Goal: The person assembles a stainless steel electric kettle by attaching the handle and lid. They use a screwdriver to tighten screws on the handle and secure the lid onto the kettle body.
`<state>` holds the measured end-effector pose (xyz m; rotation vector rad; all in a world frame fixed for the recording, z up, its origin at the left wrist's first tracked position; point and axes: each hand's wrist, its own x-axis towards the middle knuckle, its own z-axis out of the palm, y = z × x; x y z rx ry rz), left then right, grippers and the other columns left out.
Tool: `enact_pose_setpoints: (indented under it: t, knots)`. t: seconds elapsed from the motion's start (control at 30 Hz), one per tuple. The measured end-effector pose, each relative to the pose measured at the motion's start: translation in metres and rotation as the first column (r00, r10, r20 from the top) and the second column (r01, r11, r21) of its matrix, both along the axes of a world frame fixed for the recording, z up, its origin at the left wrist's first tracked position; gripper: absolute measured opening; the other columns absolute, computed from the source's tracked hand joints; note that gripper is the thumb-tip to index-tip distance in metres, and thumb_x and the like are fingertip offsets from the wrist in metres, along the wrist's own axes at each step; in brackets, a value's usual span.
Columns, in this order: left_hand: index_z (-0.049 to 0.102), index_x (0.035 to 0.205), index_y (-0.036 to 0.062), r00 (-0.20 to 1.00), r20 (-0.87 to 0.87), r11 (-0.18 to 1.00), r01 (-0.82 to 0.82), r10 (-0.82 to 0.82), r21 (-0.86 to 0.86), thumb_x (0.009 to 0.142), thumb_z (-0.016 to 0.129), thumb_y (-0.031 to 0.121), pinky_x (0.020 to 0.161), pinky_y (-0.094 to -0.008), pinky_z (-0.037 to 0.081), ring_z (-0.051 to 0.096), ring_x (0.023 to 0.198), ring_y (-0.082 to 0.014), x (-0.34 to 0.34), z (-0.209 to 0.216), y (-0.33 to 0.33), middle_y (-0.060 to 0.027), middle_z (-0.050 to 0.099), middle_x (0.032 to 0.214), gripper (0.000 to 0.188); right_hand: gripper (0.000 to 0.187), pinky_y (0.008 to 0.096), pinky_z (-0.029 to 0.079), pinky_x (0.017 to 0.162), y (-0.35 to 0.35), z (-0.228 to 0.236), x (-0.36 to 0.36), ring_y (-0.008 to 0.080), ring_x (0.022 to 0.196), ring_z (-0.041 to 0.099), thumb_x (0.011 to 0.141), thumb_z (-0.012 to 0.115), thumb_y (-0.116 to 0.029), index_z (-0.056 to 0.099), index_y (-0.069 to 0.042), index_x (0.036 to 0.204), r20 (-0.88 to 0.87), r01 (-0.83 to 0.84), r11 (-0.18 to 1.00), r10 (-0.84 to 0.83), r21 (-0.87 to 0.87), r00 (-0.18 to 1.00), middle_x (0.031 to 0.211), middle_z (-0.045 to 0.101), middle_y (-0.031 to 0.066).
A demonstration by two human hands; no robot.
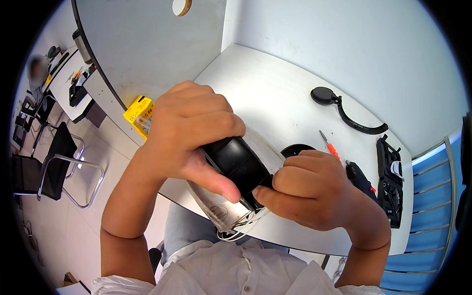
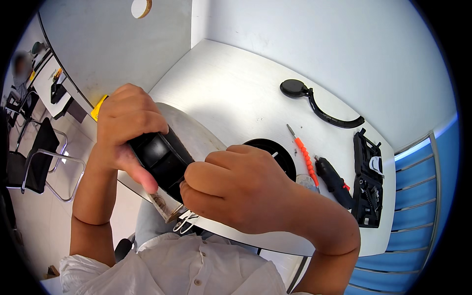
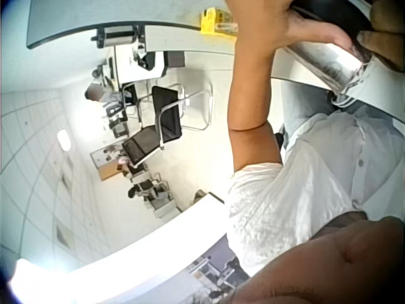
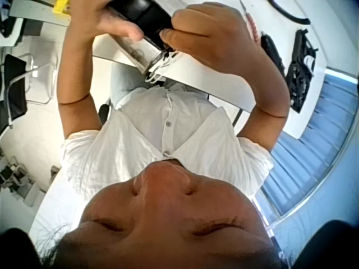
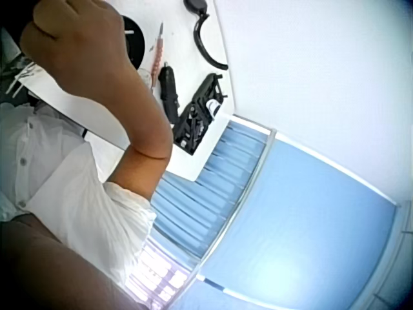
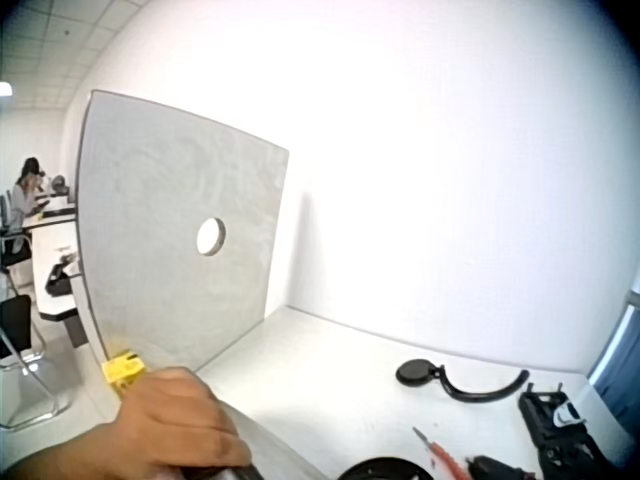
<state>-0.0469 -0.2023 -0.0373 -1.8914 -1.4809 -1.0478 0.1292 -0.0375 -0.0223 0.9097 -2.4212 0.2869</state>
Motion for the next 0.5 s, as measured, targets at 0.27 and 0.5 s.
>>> enact_pose_setpoints:
  t: [0.27, 0.5]
  knots:
    - [0.06, 0.073, 0.011, 1.0, -0.019, 1.0, -0.015, 0.014, -0.028, 0.052, 0.068, 0.077, 0.055, -0.0322, 0.034, 0.049, 0.056, -0.0198, 0.0, 0.0, -0.002, 0.0003, 0.05, 0.063, 0.07, 0.024, 0.0288, 0.034, 0.043, 0.001, -0.004, 0.004, 0.0146, 0.049, 0.045, 0.065, 0.068, -0.007, 0.065, -0.007, 0.089, 0.067, 0.041, 0.991, -0.032, -0.128, 0.997, 0.07, 0.044, 0.0014]
    - [0.06, 0.072, 0.0126, 1.0, 0.001, 1.0, -0.009, 0.009, 0.003, 0.052, 0.069, 0.075, 0.053, -0.0317, 0.031, 0.046, 0.054, -0.0189, -0.001, -0.001, -0.001, 0.0013, 0.047, 0.061, 0.067, 0.02, 0.0282, 0.034, 0.046, 0.006, 0.011, 0.011, 0.0142, 0.051, 0.043, 0.074, 0.064, -0.007, 0.066, -0.009, 0.094, 0.084, 0.053, 0.906, -0.019, -0.42, 0.996, 0.067, 0.046, 0.0008]
